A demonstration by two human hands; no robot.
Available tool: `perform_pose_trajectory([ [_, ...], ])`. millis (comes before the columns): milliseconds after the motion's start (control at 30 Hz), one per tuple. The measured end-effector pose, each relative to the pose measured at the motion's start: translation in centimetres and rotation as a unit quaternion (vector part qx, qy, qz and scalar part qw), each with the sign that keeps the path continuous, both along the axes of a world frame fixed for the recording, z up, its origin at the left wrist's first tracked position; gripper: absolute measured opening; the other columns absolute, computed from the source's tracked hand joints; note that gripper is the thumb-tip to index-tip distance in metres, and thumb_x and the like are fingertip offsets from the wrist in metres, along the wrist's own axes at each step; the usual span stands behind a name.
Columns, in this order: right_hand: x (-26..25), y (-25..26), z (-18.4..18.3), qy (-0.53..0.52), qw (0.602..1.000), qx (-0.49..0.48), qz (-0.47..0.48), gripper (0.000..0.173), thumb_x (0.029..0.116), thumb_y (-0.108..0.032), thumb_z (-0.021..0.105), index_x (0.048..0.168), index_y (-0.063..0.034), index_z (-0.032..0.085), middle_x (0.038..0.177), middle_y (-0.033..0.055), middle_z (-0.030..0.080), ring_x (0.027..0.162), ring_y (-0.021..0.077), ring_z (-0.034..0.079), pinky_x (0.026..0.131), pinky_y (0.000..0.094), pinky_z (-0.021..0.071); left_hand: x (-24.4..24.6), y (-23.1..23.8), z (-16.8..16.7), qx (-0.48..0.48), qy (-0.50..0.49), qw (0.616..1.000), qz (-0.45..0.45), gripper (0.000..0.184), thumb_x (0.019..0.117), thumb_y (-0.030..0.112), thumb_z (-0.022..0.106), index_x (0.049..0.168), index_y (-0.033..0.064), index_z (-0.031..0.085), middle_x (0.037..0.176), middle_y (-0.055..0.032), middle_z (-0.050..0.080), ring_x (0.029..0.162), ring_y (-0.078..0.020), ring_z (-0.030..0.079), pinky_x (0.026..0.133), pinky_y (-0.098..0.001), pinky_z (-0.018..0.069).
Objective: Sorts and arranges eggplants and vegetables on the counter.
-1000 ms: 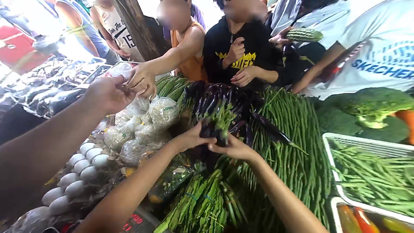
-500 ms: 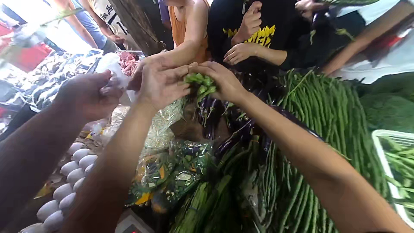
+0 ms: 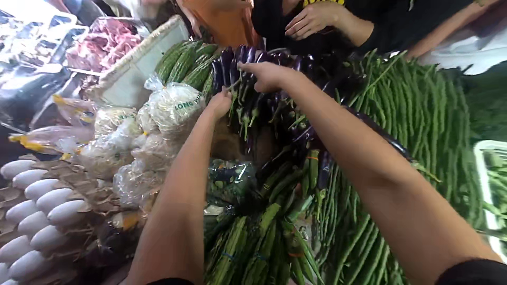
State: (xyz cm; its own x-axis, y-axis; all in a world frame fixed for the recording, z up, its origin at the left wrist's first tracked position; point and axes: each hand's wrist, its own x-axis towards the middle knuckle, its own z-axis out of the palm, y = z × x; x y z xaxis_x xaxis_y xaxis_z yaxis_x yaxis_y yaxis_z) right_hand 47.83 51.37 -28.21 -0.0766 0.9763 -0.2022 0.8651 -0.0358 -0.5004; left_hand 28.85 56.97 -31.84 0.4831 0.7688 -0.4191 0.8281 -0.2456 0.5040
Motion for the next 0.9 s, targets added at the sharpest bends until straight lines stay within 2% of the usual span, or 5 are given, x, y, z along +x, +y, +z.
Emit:
perform_pose_trajectory([
  [233,-0.2,-17.4,3.7,-0.154,0.984,-0.037,0.087,0.034,0.0833,-0.002,0.074,0.116,-0.0094,0.071,0.114,0.0167,0.069,0.106,0.0395,0.067,0.083,0.0641,0.0548,-1.6,-6.9,2.8,0.007,-0.015,0.994,0.110,0.060,0.1000,0.020,0.051,0.155,0.0035,0.034,0.138,-0.0297,0.056,0.127,-0.0458,0.056,0.101,-0.0664,0.0462],
  [367,-0.4,-21.2,-2.5,-0.265,0.938,0.096,0.203,0.032,0.0825,0.010,0.072,0.113,0.0001,0.069,0.113,0.0196,0.066,0.109,0.0396,0.064,0.086,0.0533,0.0533,-1.2,-13.1,1.5,-0.094,-0.012,0.965,0.242,0.097,0.0923,0.042,0.068,0.157,-0.0055,0.012,0.142,-0.0352,0.047,0.122,-0.0456,0.059,0.097,-0.0598,0.0519],
  [533,-0.1,-20.6,-2.9,-0.235,0.926,0.074,0.287,0.040,0.0936,0.007,0.062,0.130,-0.0090,0.064,0.116,0.0161,0.069,0.113,0.0370,0.065,0.096,0.0528,0.0520,-0.4,-14.1,0.9,-0.129,0.033,0.980,0.151,0.055,0.0886,0.027,0.079,0.124,-0.0092,0.057,0.116,-0.0271,0.065,0.099,-0.0347,0.070,0.087,-0.0495,0.0588],
  [700,-3.4,-19.5,-3.0,-0.261,0.928,-0.024,0.264,0.036,0.0997,0.005,0.053,0.134,-0.0050,0.062,0.114,0.0231,0.066,0.106,0.0435,0.065,0.086,0.0564,0.0536,-1.4,-14.8,9.8,-0.281,-0.042,0.937,0.202,0.060,0.0901,0.022,0.076,0.138,-0.0008,0.048,0.109,-0.0179,0.066,0.086,-0.0217,0.070,0.077,-0.0342,0.0603],
  [900,-2.9,-17.3,-1.8,-0.265,0.906,-0.126,0.306,0.043,0.0867,0.002,0.071,0.129,-0.0043,0.066,0.119,0.0205,0.068,0.116,0.0428,0.062,0.090,0.0600,0.0503,-4.9,-12.0,19.0,0.030,0.060,0.997,-0.026,0.038,0.0955,0.035,0.072,0.113,0.0016,0.071,0.098,-0.0185,0.070,0.087,-0.0314,0.069,0.084,-0.0573,0.0537],
])
